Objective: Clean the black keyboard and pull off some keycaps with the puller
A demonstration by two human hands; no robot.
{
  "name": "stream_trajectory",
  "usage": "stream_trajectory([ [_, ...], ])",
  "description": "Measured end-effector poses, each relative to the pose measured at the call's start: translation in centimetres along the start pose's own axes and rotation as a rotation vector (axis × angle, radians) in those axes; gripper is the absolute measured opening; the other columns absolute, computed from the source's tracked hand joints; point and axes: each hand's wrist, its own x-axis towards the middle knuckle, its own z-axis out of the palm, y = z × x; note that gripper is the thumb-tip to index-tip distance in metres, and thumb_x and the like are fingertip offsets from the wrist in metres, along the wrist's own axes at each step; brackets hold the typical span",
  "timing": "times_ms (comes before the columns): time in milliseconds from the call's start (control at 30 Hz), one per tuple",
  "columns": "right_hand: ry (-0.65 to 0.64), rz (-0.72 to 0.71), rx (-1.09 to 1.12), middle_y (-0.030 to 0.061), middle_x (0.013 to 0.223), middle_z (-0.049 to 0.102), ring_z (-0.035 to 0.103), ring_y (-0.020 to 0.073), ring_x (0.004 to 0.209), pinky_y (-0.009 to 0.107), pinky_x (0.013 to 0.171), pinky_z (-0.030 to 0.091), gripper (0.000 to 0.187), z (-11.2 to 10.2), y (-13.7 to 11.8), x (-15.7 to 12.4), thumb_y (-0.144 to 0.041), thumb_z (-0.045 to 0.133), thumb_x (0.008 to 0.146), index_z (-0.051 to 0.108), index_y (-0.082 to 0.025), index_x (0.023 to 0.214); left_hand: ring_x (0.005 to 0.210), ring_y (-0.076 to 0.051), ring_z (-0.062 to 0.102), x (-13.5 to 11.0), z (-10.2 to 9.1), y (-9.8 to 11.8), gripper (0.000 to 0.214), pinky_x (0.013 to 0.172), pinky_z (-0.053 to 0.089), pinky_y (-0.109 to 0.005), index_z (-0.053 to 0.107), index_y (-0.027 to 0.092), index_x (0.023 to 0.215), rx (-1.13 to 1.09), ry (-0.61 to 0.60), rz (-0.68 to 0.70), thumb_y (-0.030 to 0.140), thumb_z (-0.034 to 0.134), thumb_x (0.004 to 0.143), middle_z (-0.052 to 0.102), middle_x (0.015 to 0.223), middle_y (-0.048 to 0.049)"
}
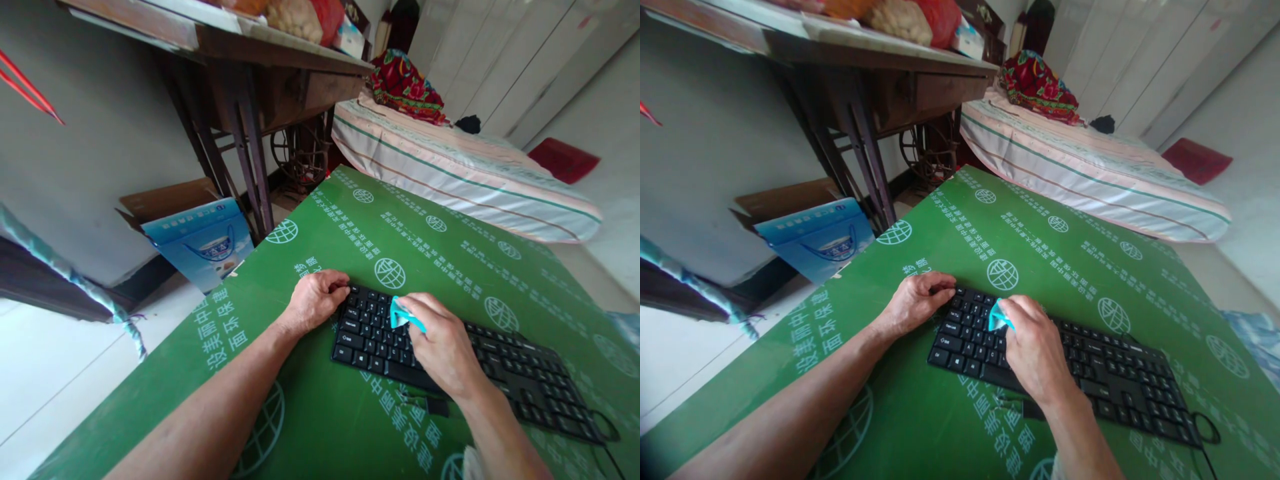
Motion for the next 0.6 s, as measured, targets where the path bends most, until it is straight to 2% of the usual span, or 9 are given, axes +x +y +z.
stream_trajectory([
  [233, -0.04, -0.177, -0.101, 0.01, 0.104, 0.065, 0.056, 0.0214, 0.1, 0.036, 0.088, 0.049, 0.039, 1.2, -0.9, 0.1, 0.004, 0.04, 0.076, 0.067, -0.015, 0.097, 0.081, -0.016, 0.066, 0.0, 0.0, -0.1, 0.02, 0.074, 0.052, -0.026, 0.068, 0.018, 0.09, -0.011, -0.001, -0.005, 0.023, 0.054, 0.078, 0.072, 0.09, -0.0039],
  [367, -0.057, -0.176, -0.164, 0.0103, 0.104, 0.066, 0.055, 0.023, 0.101, 0.038, 0.09, 0.047, 0.036, 1.1, -1.2, 0.2, 0.004, 0.042, 0.076, 0.068, -0.014, 0.094, 0.081, -0.016, 0.066, 0.1, 0.0, -0.1, 0.02, 0.074, 0.052, -0.026, 0.068, 0.017, 0.09, -0.019, -0.008, -0.008, 0.024, 0.053, 0.078, 0.072, 0.089, -0.0044],
  [600, -0.061, -0.191, -0.145, 0.0088, 0.101, 0.067, 0.055, 0.0218, 0.099, 0.037, 0.09, 0.046, 0.033, 0.8, -1.7, 0.3, 0.003, 0.043, 0.077, 0.068, -0.016, 0.088, 0.081, -0.017, 0.066, 0.1, 0.0, -0.1, 0.02, 0.074, 0.052, -0.026, 0.068, 0.017, 0.091, -0.01, -0.011, -0.009, 0.024, 0.053, 0.079, 0.072, 0.088, -0.0041],
])
